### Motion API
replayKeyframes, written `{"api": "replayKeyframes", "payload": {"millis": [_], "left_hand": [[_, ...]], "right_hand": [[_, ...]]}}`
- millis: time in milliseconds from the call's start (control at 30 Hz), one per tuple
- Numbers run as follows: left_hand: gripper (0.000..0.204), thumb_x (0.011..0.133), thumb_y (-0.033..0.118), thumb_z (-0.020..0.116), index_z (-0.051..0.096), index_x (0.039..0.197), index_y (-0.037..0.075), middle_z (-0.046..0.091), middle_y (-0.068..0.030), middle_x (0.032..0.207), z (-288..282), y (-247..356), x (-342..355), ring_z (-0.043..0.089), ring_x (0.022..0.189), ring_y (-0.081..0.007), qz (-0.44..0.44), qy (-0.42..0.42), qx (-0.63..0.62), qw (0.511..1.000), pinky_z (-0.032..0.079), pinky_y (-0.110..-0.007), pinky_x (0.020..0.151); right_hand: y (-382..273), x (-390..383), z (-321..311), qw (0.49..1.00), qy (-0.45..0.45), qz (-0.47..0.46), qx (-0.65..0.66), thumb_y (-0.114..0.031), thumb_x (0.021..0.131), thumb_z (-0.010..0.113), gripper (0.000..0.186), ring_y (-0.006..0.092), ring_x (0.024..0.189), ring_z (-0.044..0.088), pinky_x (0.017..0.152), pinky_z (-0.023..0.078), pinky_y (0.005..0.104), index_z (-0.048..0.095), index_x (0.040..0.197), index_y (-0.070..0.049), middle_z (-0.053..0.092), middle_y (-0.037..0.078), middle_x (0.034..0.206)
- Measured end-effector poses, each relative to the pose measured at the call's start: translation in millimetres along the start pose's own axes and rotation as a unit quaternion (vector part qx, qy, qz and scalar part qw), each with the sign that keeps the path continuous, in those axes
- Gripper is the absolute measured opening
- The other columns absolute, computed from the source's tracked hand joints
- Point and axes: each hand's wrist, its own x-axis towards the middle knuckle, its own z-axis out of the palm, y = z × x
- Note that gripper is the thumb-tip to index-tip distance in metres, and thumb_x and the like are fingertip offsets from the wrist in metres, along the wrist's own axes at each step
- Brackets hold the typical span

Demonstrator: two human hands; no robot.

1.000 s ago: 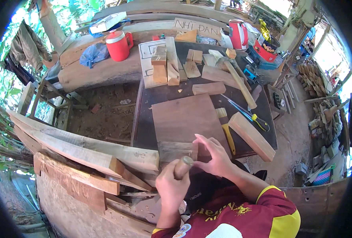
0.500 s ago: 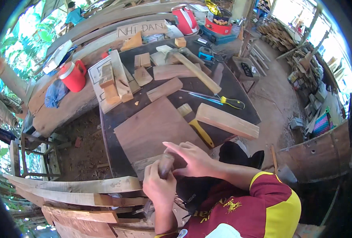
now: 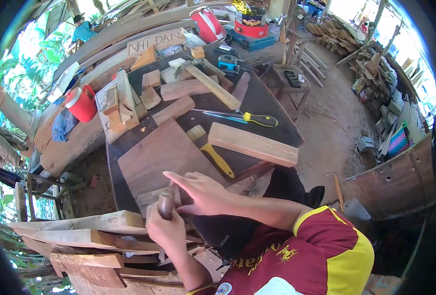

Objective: The person uses a wooden mallet and a chisel to carve and shape a small rectangular block of wood. They repeatedly strike the chisel to remove material, then switch to a brush to sweep away wood shavings. The person continues to refine the wood block's edges and surfaces using the chisel and mallet throughout the clip.

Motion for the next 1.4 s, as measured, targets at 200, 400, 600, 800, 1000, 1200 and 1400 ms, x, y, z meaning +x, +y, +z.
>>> {"api": "replayKeyframes", "payload": {"millis": [200,400,600,800,1000,1200,1400], "left_hand": [[0.019,0.072,0.004,0.067,0.062,0.089,-0.003,0.062,-0.0231,0.085,14,-3,0,0.059,0.083,-0.046,-0.016,0.014,0.02,1.0,0.045,-0.051,0.072],[0.017,0.075,0.008,0.069,0.061,0.082,-0.005,0.059,-0.0271,0.075,4,-8,9,0.056,0.074,-0.0488,0.036,-0.041,-0.008,0.998,0.044,-0.05,0.066],[0.012,0.081,0.003,0.069,0.062,0.083,-0.007,0.057,-0.0118,0.067,-36,-28,-18,0.049,0.062,-0.0169,0.011,-0.026,-0.127,0.992,0.045,-0.033,0.064],[0.009,0.084,0.002,0.069,0.065,0.088,-0.004,0.066,-0.0069,0.079,-65,-76,-99,0.059,0.067,-0.0141,-0.184,0.125,-0.086,0.971,0.049,-0.03,0.064],[0.015,0.086,0.009,0.073,0.06,0.088,0.001,0.06,-0.0069,0.069,-78,-62,-130,0.055,0.057,-0.0123,-0.235,0.248,-0.129,0.931,0.044,-0.025,0.053],[0.029,0.103,0.028,0.043,0.046,0.081,0.01,0.042,0.0028,0.06,-93,-3,-45,0.037,0.049,-0.0076,0.3,0.048,-0.58,0.756,0.031,-0.023,0.044],[0.022,0.102,0.016,0.045,0.05,0.081,0.011,0.039,0.0032,0.056,-37,44,47,0.033,0.045,-0.0091,0.222,0.023,-0.653,0.724,0.028,-0.026,0.043]], "right_hand": [[8,-4,3,0.999,0.029,-0.022,-0.011,-0.019,0.069,0.082,0.099,0.0333,0.094,0.058,0.086,0.046,0.0419,0.024,0.148,-0.004,0.061,0.014,0.111],[4,-4,-3,1.0,-0.004,0.02,-0.004,-0.019,0.069,0.082,0.097,0.0337,0.097,0.058,0.089,0.046,0.0421,0.026,0.146,-0.004,0.061,0.015,0.111],[12,-1,3,0.996,0.061,-0.057,0.035,-0.014,0.073,0.077,0.09,0.0355,0.102,0.055,0.092,0.045,0.0435,0.026,0.146,-0.003,0.059,0.018,0.119],[5,-13,-40,0.985,0.139,-0.1,-0.026,-0.004,0.075,0.069,0.062,0.0364,0.118,0.052,0.103,0.041,0.0445,0.046,0.132,-0.002,0.056,0.018,0.126],[6,-70,-124,0.939,0.178,0.112,-0.271,-0.01,0.073,0.074,0.056,0.0333,0.116,0.053,0.097,0.042,0.0449,0.054,0.125,-0.004,0.058,0.015,0.123],[32,-106,-142,0.918,0.104,0.192,-0.33,-0.014,0.073,0.077,0.061,0.0282,0.106,0.054,0.088,0.04,0.0409,0.054,0.129,-0.011,0.058,0.006,0.122],[50,-113,-139,0.921,0.119,0.163,-0.333,-0.013,0.075,0.075,0.065,0.0237,0.101,0.055,0.09,0.034,0.042,0.049,0.135,-0.015,0.056,0.002,0.122]]}}
